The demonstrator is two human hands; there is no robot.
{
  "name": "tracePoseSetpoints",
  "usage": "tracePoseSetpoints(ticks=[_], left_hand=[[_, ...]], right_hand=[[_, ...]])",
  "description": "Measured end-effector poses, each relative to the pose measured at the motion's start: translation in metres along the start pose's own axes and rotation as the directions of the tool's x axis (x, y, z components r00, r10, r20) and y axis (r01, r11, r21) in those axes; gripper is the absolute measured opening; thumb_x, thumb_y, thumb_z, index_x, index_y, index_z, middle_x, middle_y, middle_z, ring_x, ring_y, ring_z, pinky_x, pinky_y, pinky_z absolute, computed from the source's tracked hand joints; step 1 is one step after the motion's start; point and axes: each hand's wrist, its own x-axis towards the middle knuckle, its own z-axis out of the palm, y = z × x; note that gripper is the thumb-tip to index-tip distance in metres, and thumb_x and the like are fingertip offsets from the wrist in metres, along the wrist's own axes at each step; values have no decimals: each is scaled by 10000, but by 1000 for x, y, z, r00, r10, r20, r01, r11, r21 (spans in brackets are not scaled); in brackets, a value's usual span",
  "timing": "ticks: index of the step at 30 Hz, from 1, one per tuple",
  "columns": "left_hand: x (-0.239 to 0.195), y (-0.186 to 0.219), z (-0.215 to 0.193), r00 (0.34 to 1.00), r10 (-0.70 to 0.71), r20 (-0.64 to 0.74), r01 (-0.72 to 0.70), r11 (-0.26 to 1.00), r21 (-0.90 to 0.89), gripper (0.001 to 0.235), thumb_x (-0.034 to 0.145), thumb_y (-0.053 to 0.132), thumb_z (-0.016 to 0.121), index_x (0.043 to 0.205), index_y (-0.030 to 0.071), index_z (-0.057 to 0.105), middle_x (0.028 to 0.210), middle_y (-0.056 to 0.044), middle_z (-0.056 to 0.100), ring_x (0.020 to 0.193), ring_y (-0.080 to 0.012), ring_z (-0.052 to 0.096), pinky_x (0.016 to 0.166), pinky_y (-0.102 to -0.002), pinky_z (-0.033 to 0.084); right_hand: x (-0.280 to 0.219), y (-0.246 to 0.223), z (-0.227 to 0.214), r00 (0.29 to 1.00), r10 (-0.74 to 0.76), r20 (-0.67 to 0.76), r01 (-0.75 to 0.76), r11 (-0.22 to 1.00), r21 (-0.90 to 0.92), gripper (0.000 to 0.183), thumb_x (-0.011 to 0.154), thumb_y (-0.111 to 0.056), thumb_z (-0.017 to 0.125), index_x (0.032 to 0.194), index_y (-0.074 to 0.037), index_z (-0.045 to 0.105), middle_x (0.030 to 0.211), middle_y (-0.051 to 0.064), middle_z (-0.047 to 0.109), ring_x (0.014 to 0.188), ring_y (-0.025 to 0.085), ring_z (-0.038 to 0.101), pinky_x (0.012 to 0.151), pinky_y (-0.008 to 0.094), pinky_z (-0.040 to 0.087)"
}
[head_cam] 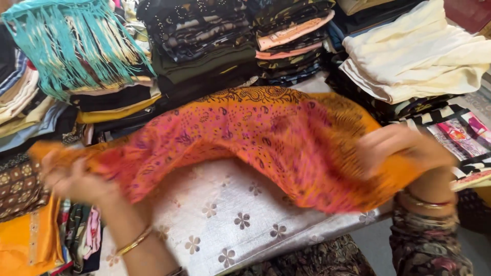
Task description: Fold several pieces of clothing including tops and scarves neatly on a workspace table.
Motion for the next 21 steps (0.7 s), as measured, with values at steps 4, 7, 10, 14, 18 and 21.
tracePoseSetpoints(ticks=[4,7,10,14,18,21], left_hand=[[-102,-7,80,829,-151,539,211,976,-52,589,826,-204,615,1337,87,586,1294,-51,658,1123,-169,672,973,-330,592],[-170,-4,102,578,-251,776,288,953,94,622,878,-147,581,1466,48,527,1444,-77,599,1277,-178,605,1108,-338,496],[-208,0,105,449,-283,847,296,942,158,661,901,-188,504,1526,26,485,1560,-117,527,1427,-218,529,1213,-341,415],[-231,-17,91,365,-379,850,346,903,254,796,853,-220,449,1584,77,347,1639,-95,394,1446,-215,479,1135,-309,420],[-235,-11,89,304,-407,862,360,886,291,858,830,-230,424,1617,93,312,1627,-103,407,1492,-222,443,1135,-306,399],[-238,-12,89,345,-321,882,345,917,199,861,829,-226,489,1606,83,284,1635,-98,359,1490,-227,402,1189,-314,361]], right_hand=[[44,63,56,755,191,627,99,913,-397,270,783,11,608,1014,-58,729,961,101,722,935,288,706,834,409,577],[75,116,80,892,114,438,195,777,-599,261,745,-1,663,1000,-51,694,981,123,671,953,339,661,839,442,543],[92,164,79,981,-15,195,149,708,-691,219,769,-6,708,983,-33,666,1037,126,653,1002,341,657,855,423,545],[98,200,83,998,3,-69,-47,764,-644,225,844,-17,775,1049,-55,690,1083,85,677,1055,261,697,908,367,574],[102,200,85,996,7,-88,-48,883,-467,476,801,-7,760,1259,-58,640,1280,117,615,1220,281,626,970,363,573],[98,213,78,999,-26,-41,-1,832,-554,543,790,4,787,1302,-52,614,1322,110,644,1300,311,597,1079,407,500]])
